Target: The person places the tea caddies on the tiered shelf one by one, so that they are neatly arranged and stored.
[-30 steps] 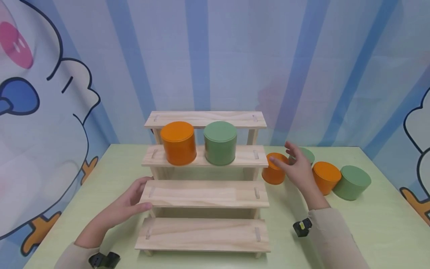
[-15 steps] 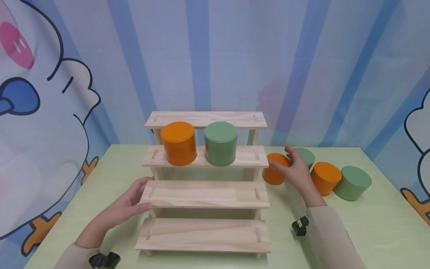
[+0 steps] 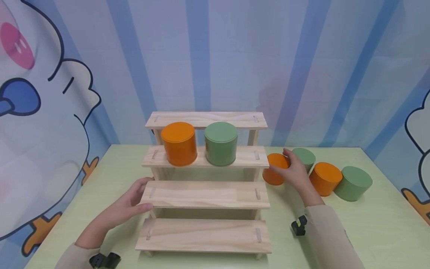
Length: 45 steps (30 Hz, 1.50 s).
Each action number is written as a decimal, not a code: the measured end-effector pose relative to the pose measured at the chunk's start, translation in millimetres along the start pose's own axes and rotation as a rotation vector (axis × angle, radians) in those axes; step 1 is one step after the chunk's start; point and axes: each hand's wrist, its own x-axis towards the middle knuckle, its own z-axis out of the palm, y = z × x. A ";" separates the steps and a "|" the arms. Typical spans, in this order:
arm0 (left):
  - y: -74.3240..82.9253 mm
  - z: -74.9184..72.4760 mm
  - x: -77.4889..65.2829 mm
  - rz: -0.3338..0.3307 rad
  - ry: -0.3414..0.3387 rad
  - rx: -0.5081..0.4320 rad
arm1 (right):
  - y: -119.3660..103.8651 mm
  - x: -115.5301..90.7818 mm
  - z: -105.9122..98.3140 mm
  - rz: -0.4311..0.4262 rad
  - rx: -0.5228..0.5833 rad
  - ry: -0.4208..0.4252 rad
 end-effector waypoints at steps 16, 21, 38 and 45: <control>2.6 0.8 0.1 -0.014 -0.002 0.000 | 3.7 2.1 1.5 0.023 -0.033 0.006; 2.7 0.7 -0.3 -0.012 -0.006 0.006 | 4.6 1.8 0.9 0.028 -0.031 0.004; 2.1 0.0 0.2 -0.011 -0.010 0.002 | -11.7 -15.3 -22.2 -0.001 -0.005 0.007; 1.9 0.1 -0.1 -0.015 -0.004 0.007 | -33.6 -35.3 -39.8 -0.049 -0.010 0.051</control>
